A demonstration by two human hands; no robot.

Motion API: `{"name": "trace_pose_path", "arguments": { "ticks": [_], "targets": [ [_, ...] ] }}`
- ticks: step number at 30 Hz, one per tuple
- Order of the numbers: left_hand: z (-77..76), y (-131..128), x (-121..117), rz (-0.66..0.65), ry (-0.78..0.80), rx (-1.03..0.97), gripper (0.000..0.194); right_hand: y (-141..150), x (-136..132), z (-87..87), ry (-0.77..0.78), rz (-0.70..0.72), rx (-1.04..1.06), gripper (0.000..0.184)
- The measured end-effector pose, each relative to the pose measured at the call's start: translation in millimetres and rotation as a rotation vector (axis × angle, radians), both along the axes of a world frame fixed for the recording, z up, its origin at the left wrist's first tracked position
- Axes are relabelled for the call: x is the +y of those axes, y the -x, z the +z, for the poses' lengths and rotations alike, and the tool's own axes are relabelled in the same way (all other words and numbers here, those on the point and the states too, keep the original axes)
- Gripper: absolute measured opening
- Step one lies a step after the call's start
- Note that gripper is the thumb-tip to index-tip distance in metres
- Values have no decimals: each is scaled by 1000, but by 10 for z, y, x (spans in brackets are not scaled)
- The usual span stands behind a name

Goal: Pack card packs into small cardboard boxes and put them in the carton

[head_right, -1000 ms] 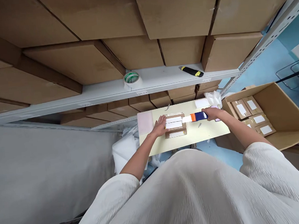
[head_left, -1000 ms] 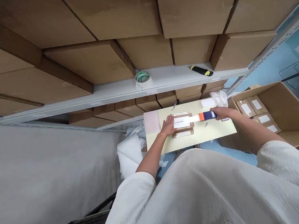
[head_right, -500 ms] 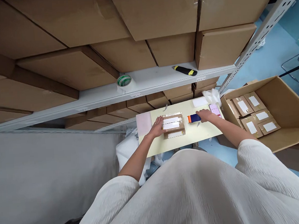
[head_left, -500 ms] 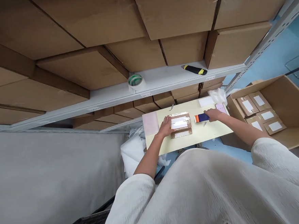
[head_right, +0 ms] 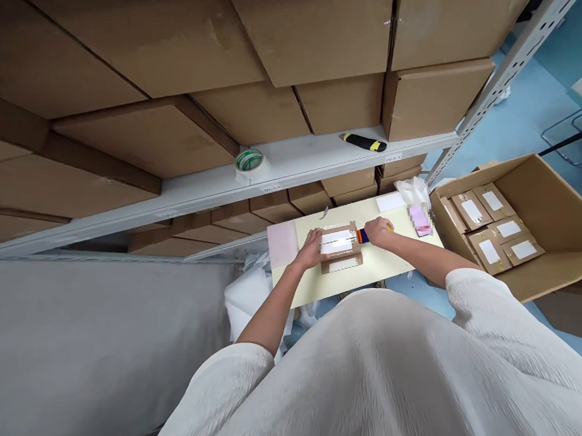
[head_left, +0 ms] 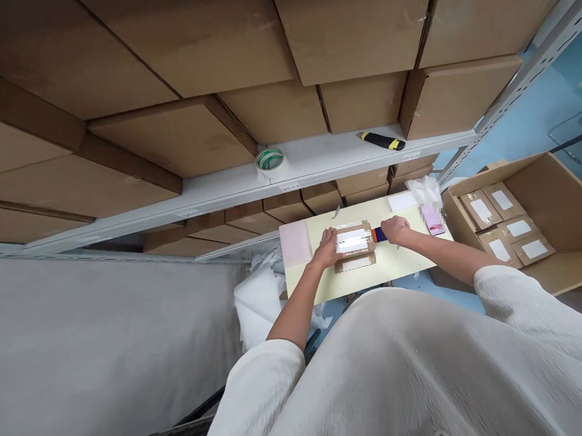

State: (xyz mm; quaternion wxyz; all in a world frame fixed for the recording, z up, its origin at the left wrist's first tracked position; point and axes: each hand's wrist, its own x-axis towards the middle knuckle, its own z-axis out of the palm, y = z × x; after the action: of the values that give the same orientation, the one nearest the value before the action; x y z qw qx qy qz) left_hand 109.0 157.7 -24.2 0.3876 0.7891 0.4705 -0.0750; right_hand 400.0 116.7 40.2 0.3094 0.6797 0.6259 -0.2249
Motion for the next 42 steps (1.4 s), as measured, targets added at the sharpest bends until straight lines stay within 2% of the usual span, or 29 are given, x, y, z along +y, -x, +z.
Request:
{"name": "trace_pose_path", "arguments": {
  "ticks": [5,12,18,22,26,30,36,39,42],
  "targets": [
    [-25,-7,5,-8,-9,-9,119,181,3,55,18,9,-80,73],
    [-26,-7,11,-12,-4,-13,118,300,-101,117,-52,-37,-75,72],
    [-52,-1,36,-25,-25,-34,117,384,-122,148,-52,-74,-42,73],
    [-86,-7,47,-17,-29,-11,119,453,-136,111,-67,-78,-38,72],
    [-101,-7,44,-17,-32,-7,122,488,-195,-3,-57,-46,-81,72],
    [-85,-7,40,-22,-29,-8,127,255,-308,-103,-57,-206,12,73],
    [-43,2,23,-18,-16,-10,127,-535,-512,-125,-24,-543,264,76],
    [-33,7,18,-10,-12,-8,126,-826,-596,-133,-23,-738,376,77],
    [-45,14,20,-9,-15,-10,126,-979,-651,-172,-50,-784,391,65]
  ]
}}
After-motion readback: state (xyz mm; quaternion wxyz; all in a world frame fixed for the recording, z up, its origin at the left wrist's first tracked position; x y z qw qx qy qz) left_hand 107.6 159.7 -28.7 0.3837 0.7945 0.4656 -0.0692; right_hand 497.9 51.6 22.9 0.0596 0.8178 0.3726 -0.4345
